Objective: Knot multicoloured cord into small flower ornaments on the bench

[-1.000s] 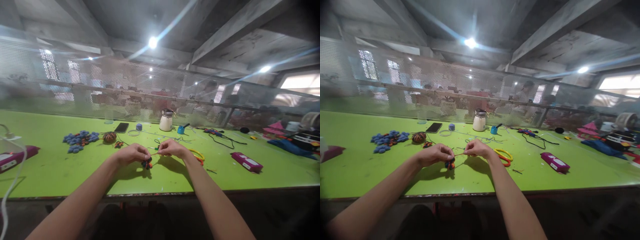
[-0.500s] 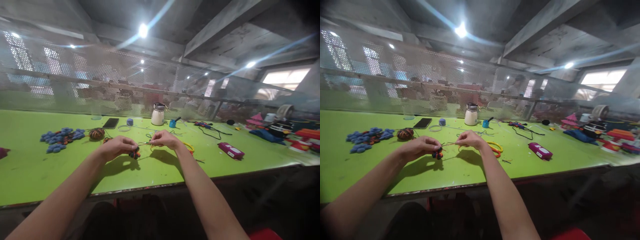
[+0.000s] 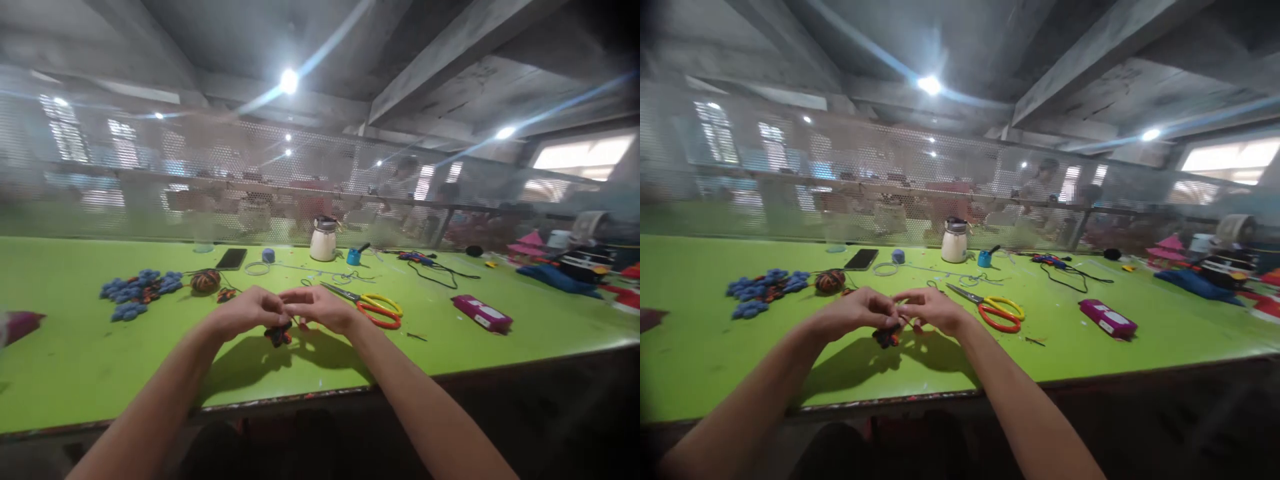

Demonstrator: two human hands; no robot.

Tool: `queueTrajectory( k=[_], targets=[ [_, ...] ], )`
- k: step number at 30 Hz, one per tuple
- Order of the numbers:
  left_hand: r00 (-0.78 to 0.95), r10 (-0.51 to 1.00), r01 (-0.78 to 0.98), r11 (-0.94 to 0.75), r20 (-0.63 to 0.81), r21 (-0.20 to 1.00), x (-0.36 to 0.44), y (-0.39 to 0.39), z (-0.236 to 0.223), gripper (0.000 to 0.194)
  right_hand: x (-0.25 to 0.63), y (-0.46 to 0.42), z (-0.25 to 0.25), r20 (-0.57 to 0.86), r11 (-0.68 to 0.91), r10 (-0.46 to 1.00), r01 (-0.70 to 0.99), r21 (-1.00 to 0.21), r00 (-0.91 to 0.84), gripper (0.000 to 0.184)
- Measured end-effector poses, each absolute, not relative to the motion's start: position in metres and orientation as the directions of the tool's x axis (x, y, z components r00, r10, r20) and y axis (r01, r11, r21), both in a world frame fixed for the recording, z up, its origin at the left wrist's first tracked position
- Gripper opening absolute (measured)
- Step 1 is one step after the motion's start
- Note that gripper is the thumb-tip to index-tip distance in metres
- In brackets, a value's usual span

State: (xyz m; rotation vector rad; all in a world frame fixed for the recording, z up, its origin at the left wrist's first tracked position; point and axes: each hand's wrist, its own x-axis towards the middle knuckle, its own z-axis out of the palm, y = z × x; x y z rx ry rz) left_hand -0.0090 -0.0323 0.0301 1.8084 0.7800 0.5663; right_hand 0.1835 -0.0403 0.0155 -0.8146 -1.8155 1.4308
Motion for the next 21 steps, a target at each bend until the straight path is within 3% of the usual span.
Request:
queueTrajectory(
  k=[7,21],
  targets=[
    [0.639,0.768,0.248,-0.261,0.045,0.933,-0.010,-0.030,0.027,0.012,0.187,-0.038,0.014,0.060,0.172,0.840,0.161,-0.972,-0.539,0.036],
    [0.658,0.748,0.133,-0.228,0.086,0.965,-0.010,-0.024,0.023,0.025,0.192,-0.029,0.011,0.220,0.391,0.866,0.334,-0.858,-0.449,0.016]
  ],
)
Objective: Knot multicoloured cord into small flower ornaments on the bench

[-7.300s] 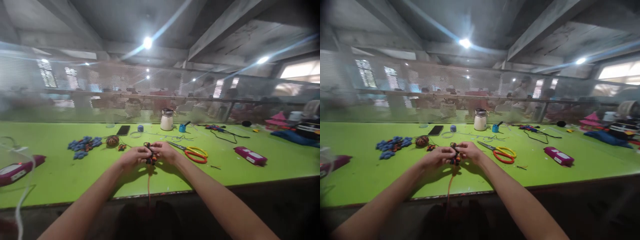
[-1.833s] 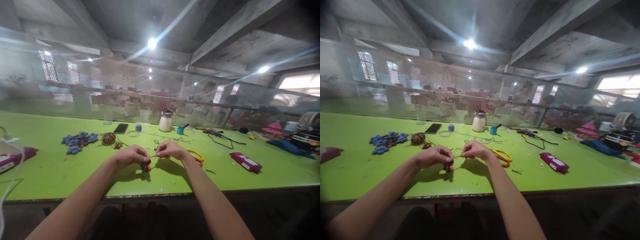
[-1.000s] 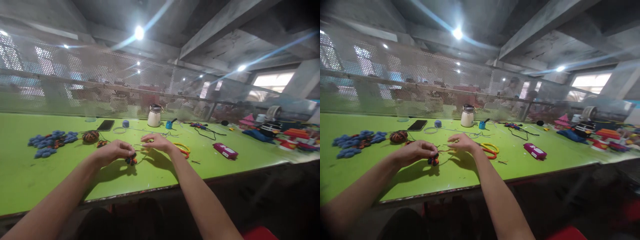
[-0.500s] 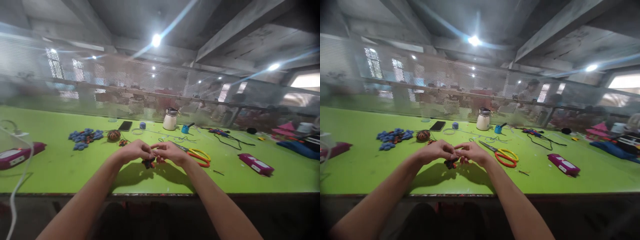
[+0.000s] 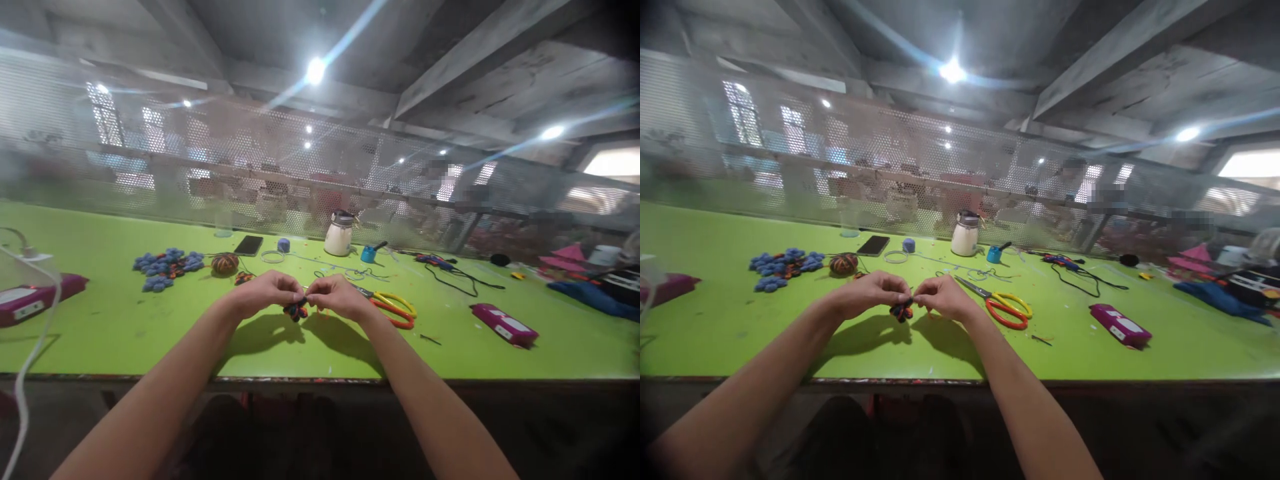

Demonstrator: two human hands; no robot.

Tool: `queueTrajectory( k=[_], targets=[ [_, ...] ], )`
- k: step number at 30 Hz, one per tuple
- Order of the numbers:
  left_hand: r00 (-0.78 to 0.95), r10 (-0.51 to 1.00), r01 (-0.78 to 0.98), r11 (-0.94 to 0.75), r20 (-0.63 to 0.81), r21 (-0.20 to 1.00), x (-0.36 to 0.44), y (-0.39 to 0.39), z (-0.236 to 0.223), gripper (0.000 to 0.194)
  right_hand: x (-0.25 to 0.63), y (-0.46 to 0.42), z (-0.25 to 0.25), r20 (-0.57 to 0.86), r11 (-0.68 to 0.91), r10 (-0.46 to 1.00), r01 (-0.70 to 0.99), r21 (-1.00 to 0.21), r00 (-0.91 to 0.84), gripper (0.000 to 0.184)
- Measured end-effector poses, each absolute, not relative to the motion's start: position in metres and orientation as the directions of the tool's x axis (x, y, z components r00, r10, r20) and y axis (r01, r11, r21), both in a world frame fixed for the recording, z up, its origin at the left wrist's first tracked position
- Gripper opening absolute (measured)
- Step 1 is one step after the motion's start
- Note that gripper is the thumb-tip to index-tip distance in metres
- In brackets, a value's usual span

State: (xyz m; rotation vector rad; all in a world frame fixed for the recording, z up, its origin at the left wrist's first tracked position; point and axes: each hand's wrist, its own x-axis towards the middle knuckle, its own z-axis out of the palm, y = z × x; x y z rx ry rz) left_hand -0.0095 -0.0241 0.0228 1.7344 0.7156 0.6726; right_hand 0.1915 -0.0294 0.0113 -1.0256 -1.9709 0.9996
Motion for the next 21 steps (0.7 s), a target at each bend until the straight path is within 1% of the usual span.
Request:
queueTrajectory(
  k=[2,5,7,9,11,15,21],
  targets=[
    [0.634,0.768,0.139,-0.226,0.088,0.964,-0.009,-0.025,0.023,0.026,0.195,-0.024,0.011,0.255,0.369,0.895,0.286,-0.884,-0.365,0.016],
    [0.606,0.790,0.137,-0.226,0.099,0.964,-0.009,-0.021,0.021,0.027,0.202,-0.013,0.011,0.308,0.331,0.939,0.166,-0.929,-0.151,0.019],
    [0.580,0.806,0.139,-0.245,0.122,0.960,-0.010,-0.016,0.017,0.028,0.206,-0.008,0.012,0.319,0.325,0.945,0.109,-0.939,-0.068,0.022],
    [0.546,0.828,0.164,-0.255,0.128,0.953,-0.012,-0.010,0.014,0.027,0.209,-0.008,0.015,0.313,0.317,0.948,0.073,-0.946,-0.061,0.026],
    [0.542,0.833,0.168,-0.237,0.112,0.957,-0.013,-0.008,0.012,0.027,0.210,-0.011,0.018,0.291,0.294,0.952,0.016,-0.956,-0.090,0.029],
    [0.533,0.840,0.098,-0.176,0.098,0.979,-0.012,-0.012,0.016,0.024,0.205,-0.021,0.022,0.263,0.254,0.950,-0.076,-0.964,-0.168,0.030],
    [0.467,0.880,0.020,-0.108,0.086,0.994,-0.007,-0.021,0.023,0.019,0.193,-0.028,0.020,0.298,0.295,0.926,-0.048,-0.954,-0.233,0.028]
  ],
)
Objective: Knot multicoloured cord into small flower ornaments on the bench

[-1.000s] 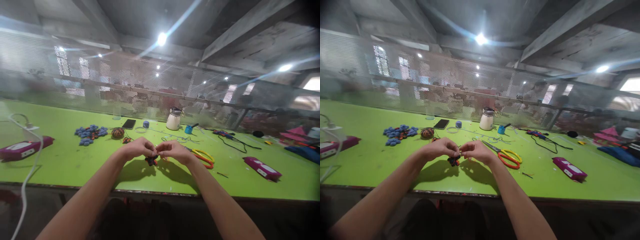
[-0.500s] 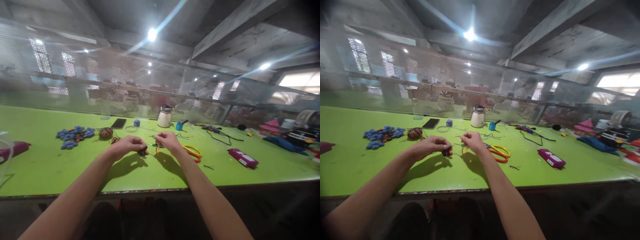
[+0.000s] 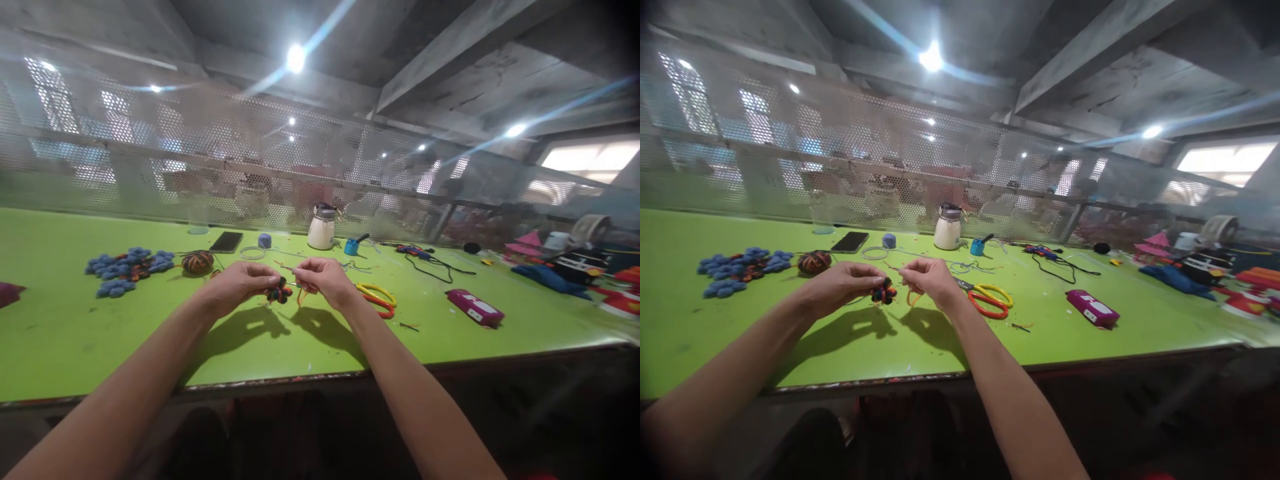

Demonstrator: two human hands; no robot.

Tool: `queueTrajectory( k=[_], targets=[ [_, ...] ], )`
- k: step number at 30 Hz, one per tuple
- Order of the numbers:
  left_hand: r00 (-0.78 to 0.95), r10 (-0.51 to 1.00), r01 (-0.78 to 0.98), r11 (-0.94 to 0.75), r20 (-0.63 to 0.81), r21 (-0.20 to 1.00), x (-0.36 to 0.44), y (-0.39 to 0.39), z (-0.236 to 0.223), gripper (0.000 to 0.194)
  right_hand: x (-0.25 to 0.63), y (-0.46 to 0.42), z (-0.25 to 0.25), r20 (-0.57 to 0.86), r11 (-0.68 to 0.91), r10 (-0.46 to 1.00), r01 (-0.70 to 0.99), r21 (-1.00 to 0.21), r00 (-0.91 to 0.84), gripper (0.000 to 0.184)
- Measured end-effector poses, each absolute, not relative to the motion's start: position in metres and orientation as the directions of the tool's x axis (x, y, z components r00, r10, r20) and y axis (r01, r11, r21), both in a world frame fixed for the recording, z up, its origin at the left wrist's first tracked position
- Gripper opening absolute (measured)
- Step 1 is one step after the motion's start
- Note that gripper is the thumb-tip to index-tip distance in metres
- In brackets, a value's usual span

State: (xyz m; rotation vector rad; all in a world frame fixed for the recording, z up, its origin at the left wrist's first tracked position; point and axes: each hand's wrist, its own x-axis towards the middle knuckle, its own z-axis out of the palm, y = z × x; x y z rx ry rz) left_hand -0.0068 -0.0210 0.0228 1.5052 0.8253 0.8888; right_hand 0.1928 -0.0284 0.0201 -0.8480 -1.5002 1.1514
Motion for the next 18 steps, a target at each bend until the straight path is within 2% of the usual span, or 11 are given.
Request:
queueTrajectory(
  k=[9,18],
  targets=[
    [0.472,0.875,0.061,-0.158,0.111,0.986,-0.0035,-0.0188,0.0220,0.022,0.1863,-0.0293,0.0158,0.307,0.342,0.913,0.093,-0.935,-0.267,0.024],
    [0.482,0.863,0.077,-0.214,0.152,0.974,-0.0032,-0.0182,0.0205,0.020,0.1873,-0.0298,0.0159,0.281,0.323,0.909,0.094,-0.942,-0.307,0.022]
  ],
)
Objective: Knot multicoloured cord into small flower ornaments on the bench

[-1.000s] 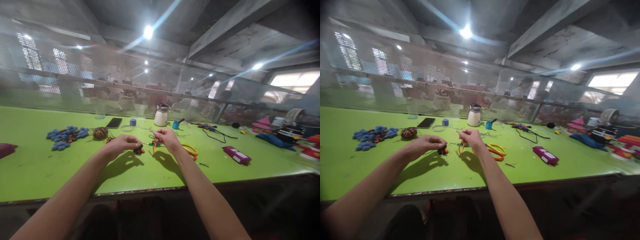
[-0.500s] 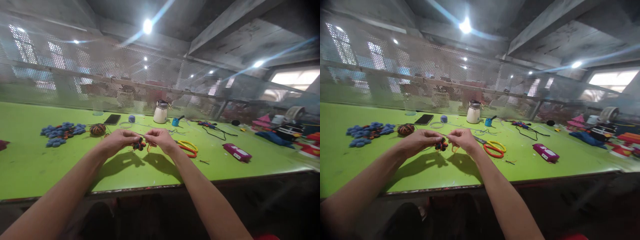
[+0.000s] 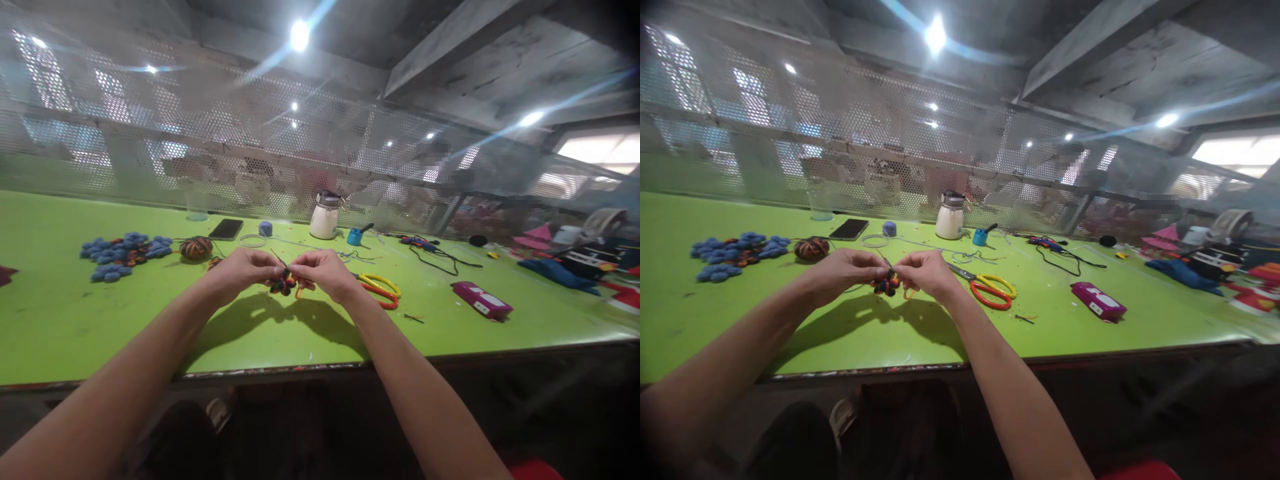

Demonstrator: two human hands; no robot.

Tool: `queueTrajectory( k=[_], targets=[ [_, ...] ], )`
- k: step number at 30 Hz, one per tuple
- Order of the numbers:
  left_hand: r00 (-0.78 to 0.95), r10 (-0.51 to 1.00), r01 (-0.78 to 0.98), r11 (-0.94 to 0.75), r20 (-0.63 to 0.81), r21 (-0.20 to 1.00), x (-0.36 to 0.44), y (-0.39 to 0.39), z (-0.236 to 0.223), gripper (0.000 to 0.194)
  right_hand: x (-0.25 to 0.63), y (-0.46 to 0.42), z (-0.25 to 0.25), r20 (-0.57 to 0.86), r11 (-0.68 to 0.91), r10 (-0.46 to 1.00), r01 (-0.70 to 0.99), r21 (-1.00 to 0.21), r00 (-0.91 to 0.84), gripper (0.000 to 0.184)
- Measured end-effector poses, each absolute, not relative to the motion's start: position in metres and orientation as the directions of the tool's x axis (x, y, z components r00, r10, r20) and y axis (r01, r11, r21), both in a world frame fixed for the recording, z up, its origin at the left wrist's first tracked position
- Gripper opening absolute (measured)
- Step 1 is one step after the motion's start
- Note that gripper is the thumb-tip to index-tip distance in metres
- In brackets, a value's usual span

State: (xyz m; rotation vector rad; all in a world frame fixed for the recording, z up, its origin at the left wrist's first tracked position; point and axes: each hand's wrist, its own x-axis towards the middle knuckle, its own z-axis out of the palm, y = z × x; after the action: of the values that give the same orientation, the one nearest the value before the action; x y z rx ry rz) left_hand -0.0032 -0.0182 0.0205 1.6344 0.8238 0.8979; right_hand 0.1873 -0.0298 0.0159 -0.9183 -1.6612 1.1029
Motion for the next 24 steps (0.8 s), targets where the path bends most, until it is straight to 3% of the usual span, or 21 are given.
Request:
queueTrajectory(
  k=[10,24],
  targets=[
    [0.506,0.850,0.163,-0.258,0.144,0.953,-0.0026,-0.0245,0.0243,0.022,0.1864,-0.0286,0.0199,0.226,0.240,0.958,0.068,-0.968,-0.175,0.020],
    [0.559,0.829,0.186,-0.164,0.033,0.969,-0.0042,-0.0199,0.0206,0.018,0.1845,-0.0266,0.0145,0.181,0.212,0.954,0.112,-0.971,-0.238,0.013]
  ],
)
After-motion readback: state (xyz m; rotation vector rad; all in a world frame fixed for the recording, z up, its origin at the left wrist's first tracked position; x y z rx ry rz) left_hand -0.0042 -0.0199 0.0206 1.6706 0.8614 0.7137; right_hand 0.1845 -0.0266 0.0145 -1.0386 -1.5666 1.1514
